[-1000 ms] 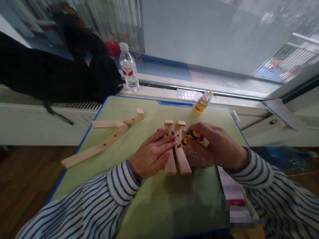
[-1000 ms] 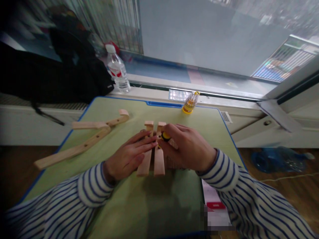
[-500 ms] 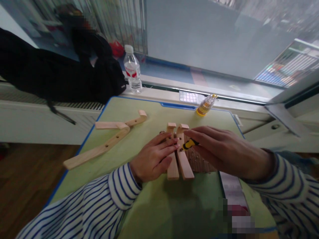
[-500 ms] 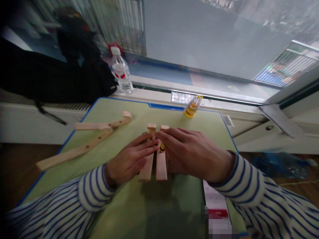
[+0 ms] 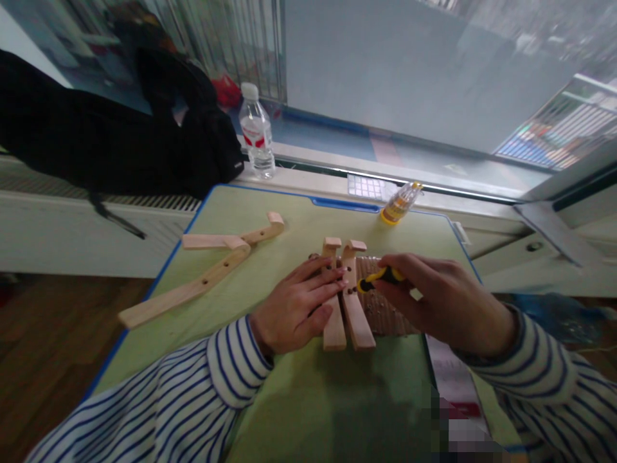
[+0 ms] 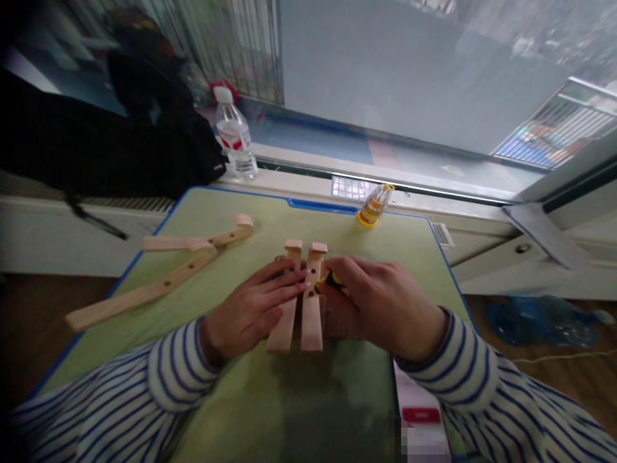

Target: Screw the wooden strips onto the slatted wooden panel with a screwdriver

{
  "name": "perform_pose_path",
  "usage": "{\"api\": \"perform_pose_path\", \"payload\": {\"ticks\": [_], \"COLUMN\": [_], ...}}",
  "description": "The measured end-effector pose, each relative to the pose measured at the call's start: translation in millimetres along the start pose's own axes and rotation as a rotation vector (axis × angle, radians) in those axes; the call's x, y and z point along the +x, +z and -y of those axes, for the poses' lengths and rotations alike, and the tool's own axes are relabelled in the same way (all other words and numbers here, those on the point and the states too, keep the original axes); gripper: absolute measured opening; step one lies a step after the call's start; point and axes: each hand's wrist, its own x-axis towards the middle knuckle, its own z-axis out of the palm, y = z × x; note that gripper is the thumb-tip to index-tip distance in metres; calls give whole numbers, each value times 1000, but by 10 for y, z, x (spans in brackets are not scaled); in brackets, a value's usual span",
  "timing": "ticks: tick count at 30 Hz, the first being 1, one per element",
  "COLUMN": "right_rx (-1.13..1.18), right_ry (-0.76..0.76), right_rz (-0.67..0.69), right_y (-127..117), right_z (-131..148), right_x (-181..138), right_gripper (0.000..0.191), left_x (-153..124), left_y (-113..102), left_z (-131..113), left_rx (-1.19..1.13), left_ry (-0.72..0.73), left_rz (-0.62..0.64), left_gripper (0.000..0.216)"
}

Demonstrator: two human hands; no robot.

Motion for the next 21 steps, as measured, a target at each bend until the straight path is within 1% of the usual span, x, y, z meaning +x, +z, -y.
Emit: {"api": "perform_pose_path", "payload": {"ticks": [4,7,9,13,17,21], "right_rx": [-34,6,50,103,124,139], "right_ry": [106,134,111,16,-48,-100], "right_rz": [-16,1,16,23,112,212], "right_y": [28,27,23,28,-1,-104], "right_z": [49,44,38,33,5,-29], "right_x": [21,52,68,71,61,65], "right_gripper": [20,20,20,25,26,35], "left_x": [-6,-7,-5,-7,-16,-19], "left_y": [-8,-14,-16,-17,-10,-1], "left_z": [-5,-7,-9,-11,-6,3], "left_rx": [7,5,1,-3,11,-1], "left_ry": [1,-2,-7,-11,-7,-2], "left_rz": [8,15,22,31,39,17], "left_gripper": [43,43,43,44,45,43]}}
